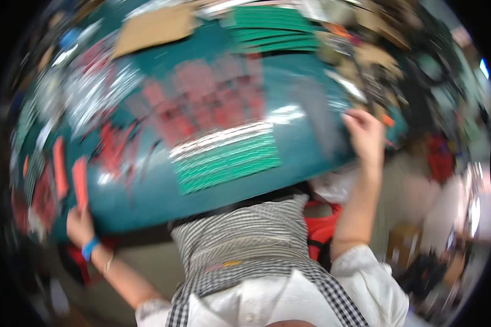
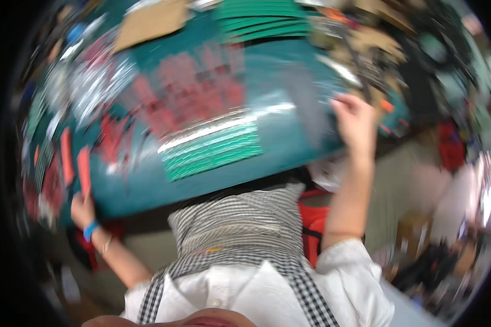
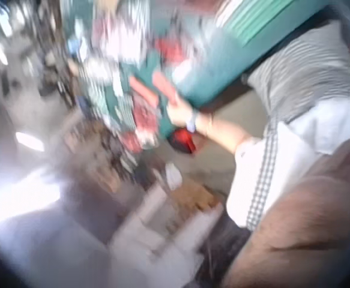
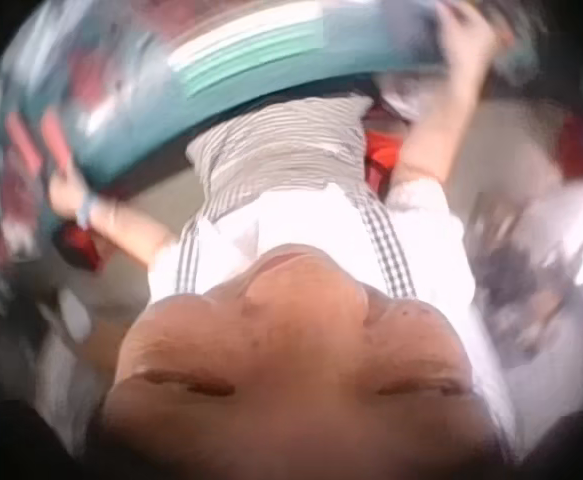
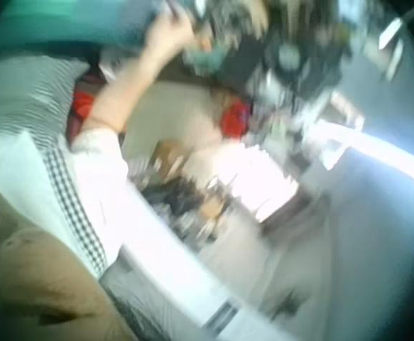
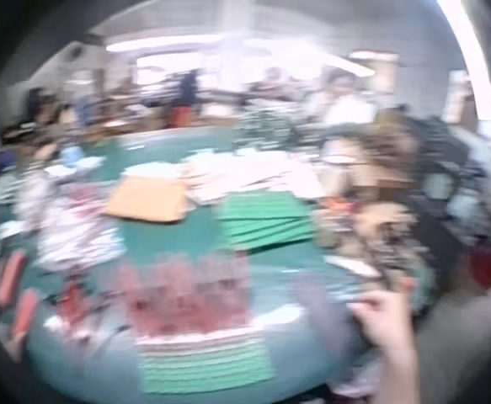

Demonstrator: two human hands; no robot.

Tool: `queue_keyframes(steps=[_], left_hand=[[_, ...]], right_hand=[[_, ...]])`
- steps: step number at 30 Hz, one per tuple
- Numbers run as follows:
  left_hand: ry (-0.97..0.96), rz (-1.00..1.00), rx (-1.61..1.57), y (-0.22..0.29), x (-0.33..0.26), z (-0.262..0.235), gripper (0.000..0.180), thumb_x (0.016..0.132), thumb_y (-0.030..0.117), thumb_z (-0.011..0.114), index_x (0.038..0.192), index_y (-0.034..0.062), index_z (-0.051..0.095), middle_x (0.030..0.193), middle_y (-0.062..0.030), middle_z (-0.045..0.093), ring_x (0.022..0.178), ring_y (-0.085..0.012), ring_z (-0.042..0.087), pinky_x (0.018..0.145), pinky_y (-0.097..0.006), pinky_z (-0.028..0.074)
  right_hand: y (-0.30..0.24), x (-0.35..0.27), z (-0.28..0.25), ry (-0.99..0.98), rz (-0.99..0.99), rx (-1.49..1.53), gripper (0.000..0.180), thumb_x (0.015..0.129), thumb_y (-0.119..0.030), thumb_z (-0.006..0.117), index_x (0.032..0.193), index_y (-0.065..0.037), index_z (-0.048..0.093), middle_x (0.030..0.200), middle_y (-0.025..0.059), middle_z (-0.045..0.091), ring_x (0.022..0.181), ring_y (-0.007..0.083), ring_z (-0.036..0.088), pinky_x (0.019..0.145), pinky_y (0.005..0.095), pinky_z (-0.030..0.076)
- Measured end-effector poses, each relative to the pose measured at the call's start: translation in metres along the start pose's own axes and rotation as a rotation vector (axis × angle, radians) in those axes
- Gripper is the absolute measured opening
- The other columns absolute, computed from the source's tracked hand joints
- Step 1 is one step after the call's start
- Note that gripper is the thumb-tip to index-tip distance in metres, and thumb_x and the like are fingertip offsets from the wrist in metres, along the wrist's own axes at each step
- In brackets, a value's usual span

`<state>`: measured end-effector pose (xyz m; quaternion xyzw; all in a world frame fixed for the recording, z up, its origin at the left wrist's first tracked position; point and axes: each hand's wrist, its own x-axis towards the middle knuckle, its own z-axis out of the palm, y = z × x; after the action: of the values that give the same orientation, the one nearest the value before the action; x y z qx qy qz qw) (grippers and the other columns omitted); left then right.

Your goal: The person assembles electronic circuit boards by attaching wires and securing them with zip ties using pincers.

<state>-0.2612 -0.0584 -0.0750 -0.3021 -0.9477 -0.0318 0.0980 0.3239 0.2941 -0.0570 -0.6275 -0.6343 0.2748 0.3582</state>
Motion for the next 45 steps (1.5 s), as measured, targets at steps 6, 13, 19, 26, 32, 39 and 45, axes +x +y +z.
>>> queue_keyframes(steps=[6, 13, 19, 26, 32, 39, 45], left_hand=[[-0.021, 0.157, 0.017, -0.104, 0.057, 0.061, 0.058, 0.085, 0.054, 0.065, 0.088, -0.0036, 0.071, 0.079, -0.0208, 0.069, 0.072, -0.0358, 0.065, 0.067, -0.045, 0.050], [-0.008, 0.229, -0.354, -0.095, 0.118, 0.091, 0.042, 0.090, 0.038, 0.068, 0.099, -0.0028, 0.070, 0.091, -0.0174, 0.071, 0.082, -0.0255, 0.067, 0.076, -0.037, 0.051], [0.089, 0.023, -0.942, -0.033, 0.050, 0.026, 0.038, 0.096, 0.018, 0.065, 0.127, -0.0025, 0.059, 0.107, -0.0081, 0.067, 0.094, -0.0134, 0.063, 0.083, -0.026, 0.049], [-0.276, 0.123, -1.426, 0.205, -0.062, -0.070, 0.010, 0.092, 0.007, 0.067, 0.099, -0.0003, 0.067, 0.083, -0.0045, 0.066, 0.067, -0.0075, 0.056, 0.058, -0.021, 0.044], [-0.683, 0.424, -1.522, 0.329, -0.104, -0.093, 0.004, 0.086, 0.000, 0.071, 0.089, -0.0014, 0.069, 0.078, -0.0046, 0.067, 0.059, -0.0075, 0.059, 0.052, -0.020, 0.045], [-0.637, 0.435, -1.456, 0.379, -0.116, -0.059, 0.007, 0.086, 0.002, 0.073, 0.087, -0.0033, 0.068, 0.074, -0.0032, 0.066, 0.057, -0.0044, 0.057, 0.050, -0.019, 0.045], [-0.489, 0.474, -1.387, 0.387, -0.121, -0.039, 0.008, 0.087, 0.002, 0.073, 0.088, -0.0039, 0.068, 0.075, -0.0026, 0.067, 0.056, -0.0035, 0.056, 0.049, -0.018, 0.043]], right_hand=[[-0.005, 0.001, 0.009, 0.124, -0.111, -0.209, 0.012, 0.080, -0.015, 0.072, 0.086, -0.004, 0.071, 0.085, 0.0160, 0.070, 0.083, 0.0337, 0.068, 0.074, 0.0418, 0.053], [0.000, -0.006, 0.005, 0.051, -0.069, -0.306, 0.011, 0.079, -0.018, 0.072, 0.085, -0.009, 0.072, 0.090, 0.0140, 0.070, 0.087, 0.0351, 0.067, 0.076, 0.0452, 0.053], [-0.032, -0.033, -0.007, 0.069, 0.044, 0.568, 0.014, 0.091, -0.011, 0.068, 0.090, 0.002, 0.063, 0.075, 0.0043, 0.065, 0.066, 0.0080, 0.060, 0.059, 0.0253, 0.049], [-0.045, -0.049, 0.054, -0.048, -0.212, 0.435, 0.011, 0.087, -0.005, 0.070, 0.092, 0.002, 0.063, 0.076, 0.0078, 0.068, 0.067, 0.0099, 0.064, 0.061, 0.0251, 0.051], [-0.032, -0.053, 0.063, -0.083, -0.181, 0.321, 0.011, 0.083, -0.003, 0.072, 0.092, 0.002, 0.069, 0.083, 0.0096, 0.071, 0.070, 0.0125, 0.066, 0.065, 0.0261, 0.053], [-0.035, -0.058, 0.072, -0.257, 0.073, 0.505, 0.011, 0.090, -0.008, 0.068, 0.093, 0.003, 0.069, 0.082, 0.0038, 0.070, 0.071, 0.0076, 0.065, 0.059, 0.0229, 0.051], [-0.047, -0.056, 0.095, -0.308, -0.007, 0.667, 0.011, 0.092, -0.007, 0.066, 0.095, 0.003, 0.069, 0.081, 0.0040, 0.070, 0.071, 0.0075, 0.066, 0.057, 0.0218, 0.052]])
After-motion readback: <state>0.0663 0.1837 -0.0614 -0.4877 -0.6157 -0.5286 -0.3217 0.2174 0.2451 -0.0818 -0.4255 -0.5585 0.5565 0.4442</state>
